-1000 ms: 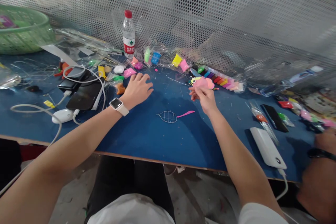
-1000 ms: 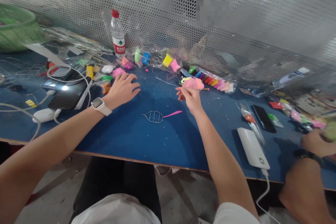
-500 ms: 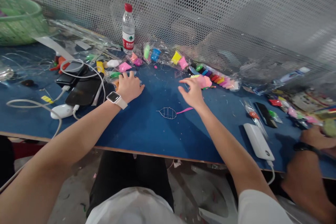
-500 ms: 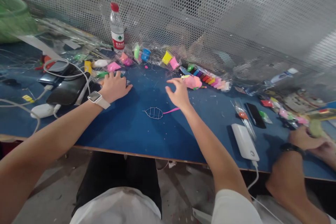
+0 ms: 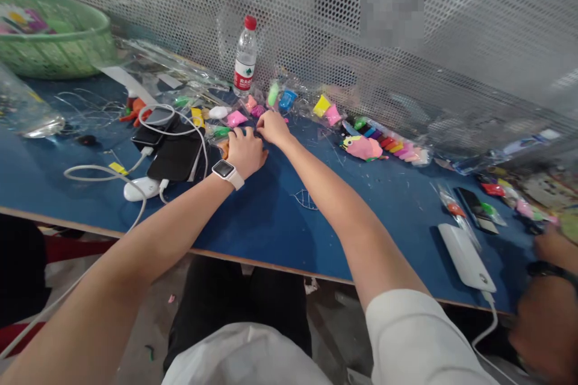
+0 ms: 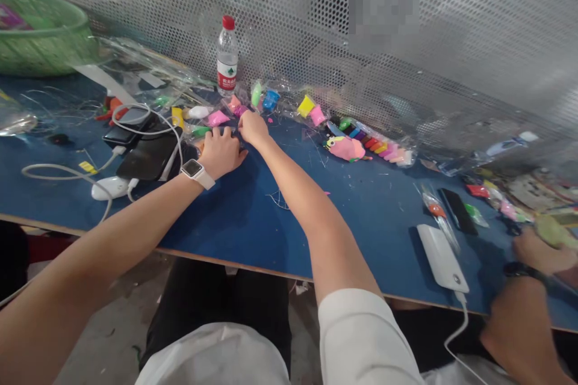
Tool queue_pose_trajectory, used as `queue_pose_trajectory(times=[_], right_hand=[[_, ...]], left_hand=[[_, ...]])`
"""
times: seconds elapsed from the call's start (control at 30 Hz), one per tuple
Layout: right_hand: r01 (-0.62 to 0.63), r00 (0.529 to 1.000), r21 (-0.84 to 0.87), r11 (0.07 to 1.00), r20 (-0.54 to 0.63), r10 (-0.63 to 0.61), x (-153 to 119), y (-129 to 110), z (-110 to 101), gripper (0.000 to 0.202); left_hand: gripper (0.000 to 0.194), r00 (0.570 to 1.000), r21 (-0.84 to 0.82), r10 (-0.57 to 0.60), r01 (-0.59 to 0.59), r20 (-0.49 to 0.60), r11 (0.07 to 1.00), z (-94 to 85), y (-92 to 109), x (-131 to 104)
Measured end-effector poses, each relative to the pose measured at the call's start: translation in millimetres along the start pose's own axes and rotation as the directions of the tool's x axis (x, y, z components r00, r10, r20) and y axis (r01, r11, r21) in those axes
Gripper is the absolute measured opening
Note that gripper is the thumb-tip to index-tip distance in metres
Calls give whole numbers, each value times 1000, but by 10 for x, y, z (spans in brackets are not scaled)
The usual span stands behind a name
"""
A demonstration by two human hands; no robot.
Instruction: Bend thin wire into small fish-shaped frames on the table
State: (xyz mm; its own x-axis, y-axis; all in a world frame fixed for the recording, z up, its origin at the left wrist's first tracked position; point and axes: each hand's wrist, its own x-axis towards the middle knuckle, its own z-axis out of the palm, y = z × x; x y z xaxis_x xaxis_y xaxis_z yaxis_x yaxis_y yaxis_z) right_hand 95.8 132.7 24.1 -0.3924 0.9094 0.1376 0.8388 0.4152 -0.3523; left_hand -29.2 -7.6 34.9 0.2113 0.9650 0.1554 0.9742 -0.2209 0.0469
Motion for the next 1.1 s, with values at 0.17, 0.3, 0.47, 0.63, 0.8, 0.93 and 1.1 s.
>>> queue_pose_trajectory(times=[0.17, 0.3, 0.47, 0.63, 0.8, 0.93, 1.1], right_hand=[[-17, 1000, 45, 999, -12, 17, -79, 162, -53, 37], [1, 1000, 98, 995, 9, -1, -277, 279, -136, 36], [57, 998, 81, 995, 7, -58, -487, 348, -163, 29], [22, 1000, 87, 996, 1, -23, -581, 312, -173, 33], [47, 999, 88, 995, 12, -48, -658, 308, -207, 33], [36, 999, -15, 999, 13, -36, -715, 317, -206, 28], [49, 999, 10, 999, -23, -48, -907, 306, -278, 32]], left_hand=[[50, 1000, 20, 0, 1, -13, 1000, 12, 10, 13], [50, 997, -71, 8, -14, -80, 997, -6, -18, 86], [45, 991, -188, 16, -41, -131, 981, 14, -112, 256], [36, 997, -160, -38, 26, -70, 987, 56, -147, 339], [38, 996, -169, -66, 57, -52, 984, 88, -124, 369], [45, 994, -174, -40, 22, -99, 985, 120, -118, 358], [50, 988, -177, 52, -77, -143, 981, 89, -95, 332]])
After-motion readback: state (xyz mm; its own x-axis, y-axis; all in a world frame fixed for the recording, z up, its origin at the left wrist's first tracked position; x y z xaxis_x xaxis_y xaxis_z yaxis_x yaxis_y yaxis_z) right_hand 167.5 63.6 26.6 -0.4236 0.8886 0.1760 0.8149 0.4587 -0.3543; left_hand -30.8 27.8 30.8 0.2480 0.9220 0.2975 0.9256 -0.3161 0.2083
